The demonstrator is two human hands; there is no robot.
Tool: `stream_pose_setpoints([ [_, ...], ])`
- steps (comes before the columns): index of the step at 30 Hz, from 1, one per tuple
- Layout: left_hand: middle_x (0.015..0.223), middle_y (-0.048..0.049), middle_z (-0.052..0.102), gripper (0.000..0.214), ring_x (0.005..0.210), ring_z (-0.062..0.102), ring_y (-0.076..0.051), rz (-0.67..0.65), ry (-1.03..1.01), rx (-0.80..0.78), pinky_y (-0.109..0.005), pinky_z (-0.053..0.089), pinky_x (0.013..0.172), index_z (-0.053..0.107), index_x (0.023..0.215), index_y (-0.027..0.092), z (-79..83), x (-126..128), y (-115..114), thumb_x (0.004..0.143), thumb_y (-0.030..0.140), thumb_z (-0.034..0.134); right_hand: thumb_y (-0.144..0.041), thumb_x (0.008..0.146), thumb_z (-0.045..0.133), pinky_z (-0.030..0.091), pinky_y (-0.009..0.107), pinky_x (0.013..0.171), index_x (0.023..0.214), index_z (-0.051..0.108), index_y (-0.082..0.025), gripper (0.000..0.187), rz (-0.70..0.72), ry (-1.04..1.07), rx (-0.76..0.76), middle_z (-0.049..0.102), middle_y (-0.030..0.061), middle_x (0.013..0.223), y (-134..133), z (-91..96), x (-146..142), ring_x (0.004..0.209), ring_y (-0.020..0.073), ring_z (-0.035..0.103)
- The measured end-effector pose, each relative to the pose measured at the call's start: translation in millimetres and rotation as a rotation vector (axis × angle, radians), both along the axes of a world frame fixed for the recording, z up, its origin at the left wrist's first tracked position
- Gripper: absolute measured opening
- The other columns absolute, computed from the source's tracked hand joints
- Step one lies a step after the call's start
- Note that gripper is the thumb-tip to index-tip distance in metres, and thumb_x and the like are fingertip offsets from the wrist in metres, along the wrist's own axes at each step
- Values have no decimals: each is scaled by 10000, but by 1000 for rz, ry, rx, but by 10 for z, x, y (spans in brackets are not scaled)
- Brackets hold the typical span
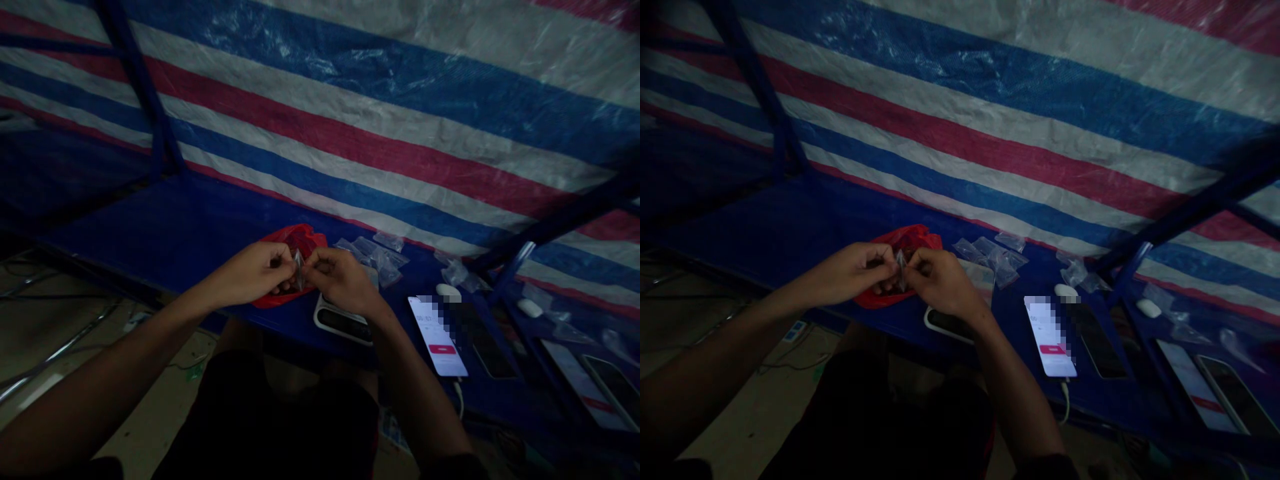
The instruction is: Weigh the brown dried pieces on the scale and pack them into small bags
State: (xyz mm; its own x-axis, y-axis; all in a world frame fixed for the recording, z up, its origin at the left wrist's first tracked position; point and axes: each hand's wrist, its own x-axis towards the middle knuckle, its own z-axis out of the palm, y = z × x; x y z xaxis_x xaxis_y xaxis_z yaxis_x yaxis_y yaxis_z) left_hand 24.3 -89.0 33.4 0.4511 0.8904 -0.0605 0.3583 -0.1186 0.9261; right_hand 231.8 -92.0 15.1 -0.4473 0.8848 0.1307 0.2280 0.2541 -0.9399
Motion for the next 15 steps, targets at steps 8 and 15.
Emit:
stream_pose_setpoints([
  [8,618,8,647,151,567,605,-172,146,401,246,-298,387,539,605,698,217,162,-36,-93,826,290,571,-189,805,654,365,253,547,687,571,-213,146,-244,-201,216,633,-20,639,8,76,13,571,117,552],
  [15,1409,-160,669,713,1265,666,-323,121,242,655,-459,549,1045,575,1353,181,-145,-22,-155,772,490,848,-209,811,640,473,269,612,745,686,-195,82,-206,-144,191,731,21,733,60,63,-40,654,149,655],
])
